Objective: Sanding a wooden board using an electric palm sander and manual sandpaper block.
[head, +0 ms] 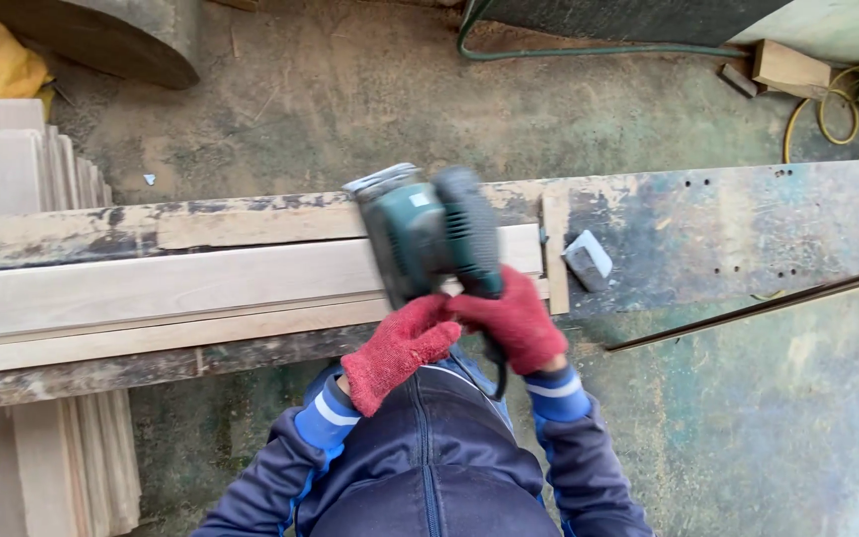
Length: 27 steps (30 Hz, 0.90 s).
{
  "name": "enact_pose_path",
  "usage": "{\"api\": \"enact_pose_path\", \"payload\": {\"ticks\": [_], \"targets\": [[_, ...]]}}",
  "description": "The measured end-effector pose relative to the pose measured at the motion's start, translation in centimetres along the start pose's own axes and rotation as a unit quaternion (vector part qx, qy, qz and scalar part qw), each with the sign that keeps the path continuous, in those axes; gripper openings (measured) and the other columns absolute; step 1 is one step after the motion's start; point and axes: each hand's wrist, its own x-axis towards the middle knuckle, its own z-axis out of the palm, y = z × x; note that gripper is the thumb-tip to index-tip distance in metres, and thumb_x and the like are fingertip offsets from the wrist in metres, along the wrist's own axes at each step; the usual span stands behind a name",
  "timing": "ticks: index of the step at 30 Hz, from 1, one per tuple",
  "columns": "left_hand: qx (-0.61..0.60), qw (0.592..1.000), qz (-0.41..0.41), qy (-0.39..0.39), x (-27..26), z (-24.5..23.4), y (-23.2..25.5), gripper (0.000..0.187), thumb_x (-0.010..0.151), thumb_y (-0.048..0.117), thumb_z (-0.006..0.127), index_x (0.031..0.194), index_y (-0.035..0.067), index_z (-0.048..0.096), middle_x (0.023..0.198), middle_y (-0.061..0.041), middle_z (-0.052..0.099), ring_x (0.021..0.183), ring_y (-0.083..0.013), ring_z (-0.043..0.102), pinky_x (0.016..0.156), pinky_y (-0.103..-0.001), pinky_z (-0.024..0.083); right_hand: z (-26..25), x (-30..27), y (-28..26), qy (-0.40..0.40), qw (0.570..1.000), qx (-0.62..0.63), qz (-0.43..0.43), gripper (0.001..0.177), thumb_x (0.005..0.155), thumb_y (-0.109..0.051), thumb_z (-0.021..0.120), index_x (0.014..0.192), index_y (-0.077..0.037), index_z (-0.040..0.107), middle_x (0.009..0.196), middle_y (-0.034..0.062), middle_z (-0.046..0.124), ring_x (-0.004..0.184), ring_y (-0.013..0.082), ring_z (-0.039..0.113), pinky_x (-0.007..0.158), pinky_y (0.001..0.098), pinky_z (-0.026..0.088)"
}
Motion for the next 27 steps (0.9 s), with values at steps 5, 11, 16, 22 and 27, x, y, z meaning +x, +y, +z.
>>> {"api": "enact_pose_path", "payload": {"ticks": [5, 11, 16, 22, 27], "targets": [[-0.157, 0.986, -0.039, 0.044, 4.7, 3.3, -4.0, 0.050, 0.084, 0.017, 0.084, 0.130, 0.006, 0.068, 0.108, -0.020, 0.076, 0.090, -0.0292, 0.075, 0.077, -0.041, 0.069, -15.8, 4.3, 7.3, 0.132, 0.978, 0.159, -0.016, 0.020, 0.078, -0.015, 0.084, 0.082, -0.004, 0.067, 0.057, 0.0167, 0.065, 0.045, 0.0256, 0.067, 0.034, 0.0389, 0.054], [-0.201, 0.965, -0.035, 0.165, 8.5, 4.6, -8.5, 0.040, 0.090, 0.019, 0.079, 0.126, 0.006, 0.067, 0.108, -0.025, 0.073, 0.089, -0.0371, 0.076, 0.079, -0.049, 0.067, -30.4, 10.4, 15.6, 0.219, 0.954, 0.203, 0.030, 0.032, 0.084, -0.022, 0.087, 0.108, -0.009, 0.071, 0.082, 0.0190, 0.073, 0.062, 0.0271, 0.076, 0.051, 0.0407, 0.065], [-0.216, 0.958, -0.037, 0.187, 9.6, 7.7, -10.3, 0.039, 0.089, 0.019, 0.081, 0.124, 0.007, 0.069, 0.106, -0.025, 0.074, 0.085, -0.0360, 0.076, 0.074, -0.047, 0.068, -39.2, 16.3, 23.4, 0.077, 0.969, 0.230, 0.042, 0.039, 0.097, -0.038, 0.073, 0.123, -0.010, 0.069, 0.091, 0.0145, 0.074, 0.068, 0.0249, 0.074, 0.060, 0.0382, 0.065], [-0.205, 0.954, -0.032, 0.216, 10.2, 10.1, -10.9, 0.037, 0.089, 0.017, 0.081, 0.122, 0.006, 0.071, 0.102, -0.025, 0.075, 0.083, -0.0356, 0.077, 0.072, -0.047, 0.068, -44.7, 20.0, 29.0, 0.007, 0.971, 0.237, 0.014, 0.053, 0.104, -0.042, 0.065, 0.138, -0.001, 0.062, 0.098, 0.0171, 0.073, 0.077, 0.0269, 0.074, 0.067, 0.0415, 0.066], [-0.229, 0.954, -0.027, 0.194, 10.3, 9.9, -11.2, 0.037, 0.093, 0.012, 0.072, 0.128, 0.001, 0.068, 0.105, -0.014, 0.074, 0.083, -0.0235, 0.071, 0.067, -0.033, 0.061, -47.8, 21.5, 29.7, 0.139, 0.985, -0.103, 0.007, 0.042, 0.105, -0.037, 0.068, 0.117, 0.003, 0.068, 0.104, 0.0146, 0.068, 0.087, 0.0219, 0.058, 0.075, 0.0343, 0.049]]}}
